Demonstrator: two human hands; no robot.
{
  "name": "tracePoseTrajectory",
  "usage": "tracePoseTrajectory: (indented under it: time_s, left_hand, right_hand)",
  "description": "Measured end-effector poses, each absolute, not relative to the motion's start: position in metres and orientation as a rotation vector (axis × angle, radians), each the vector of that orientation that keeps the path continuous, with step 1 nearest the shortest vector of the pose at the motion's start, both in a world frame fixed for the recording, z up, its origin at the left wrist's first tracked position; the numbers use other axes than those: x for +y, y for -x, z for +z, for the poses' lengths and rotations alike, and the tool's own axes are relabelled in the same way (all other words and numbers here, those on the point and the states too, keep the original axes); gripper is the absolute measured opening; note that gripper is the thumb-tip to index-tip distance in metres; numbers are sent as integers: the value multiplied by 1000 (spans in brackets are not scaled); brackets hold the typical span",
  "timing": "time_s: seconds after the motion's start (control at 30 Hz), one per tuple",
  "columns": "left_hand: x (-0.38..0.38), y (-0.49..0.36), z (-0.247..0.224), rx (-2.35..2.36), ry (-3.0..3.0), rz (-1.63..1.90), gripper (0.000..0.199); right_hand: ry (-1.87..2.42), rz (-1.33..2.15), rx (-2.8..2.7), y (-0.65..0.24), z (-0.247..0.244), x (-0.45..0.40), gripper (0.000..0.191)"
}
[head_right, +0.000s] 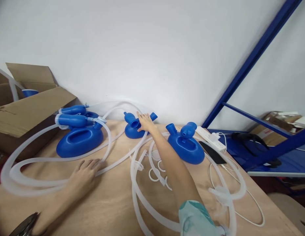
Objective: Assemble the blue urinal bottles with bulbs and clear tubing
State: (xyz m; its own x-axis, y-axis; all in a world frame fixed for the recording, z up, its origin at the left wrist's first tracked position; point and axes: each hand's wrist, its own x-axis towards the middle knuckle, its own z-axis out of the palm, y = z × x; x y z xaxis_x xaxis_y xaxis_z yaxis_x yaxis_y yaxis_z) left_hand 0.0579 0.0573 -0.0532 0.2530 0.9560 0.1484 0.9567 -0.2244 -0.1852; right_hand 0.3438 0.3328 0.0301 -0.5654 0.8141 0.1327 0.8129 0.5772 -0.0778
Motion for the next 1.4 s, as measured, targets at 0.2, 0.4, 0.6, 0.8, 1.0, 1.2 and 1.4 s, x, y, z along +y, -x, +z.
tracePoseTrajectory:
  time_s: [0.2, 0.4, 0.6, 0.8, 1.0, 1.2, 1.4]
  left_hand:
    - [60, -97, -74, -1356, 2436, -693, 60]
    - [54, -125, -79, -1332, 2559, -1115, 46]
    - [71, -101, -78, -1636, 2461, -1130, 37]
    - [74, -96, -82, -1673, 2508, -1026, 39]
    - [74, -105, -82, -1609, 2582, -759, 43]
    - [74, -108, -82, -1615, 2505, -556, 46]
    - [73, -107, -77, -1729, 2404, -358, 47]
  right_hand:
    - [1302, 19, -2743, -329, 41, 352, 81]
    - [1145, 122, -2608, -301, 54, 336, 50]
    - [938, 340, -2324, -303, 102, 315, 45]
    - [629, 690, -1835, -332, 137, 280, 53]
    - [596, 914, -1614, -335, 134, 261, 52]
    - [608, 1052, -1639, -306, 110, 249, 54]
    - [526, 1042, -1678, -284, 115, 224, 51]
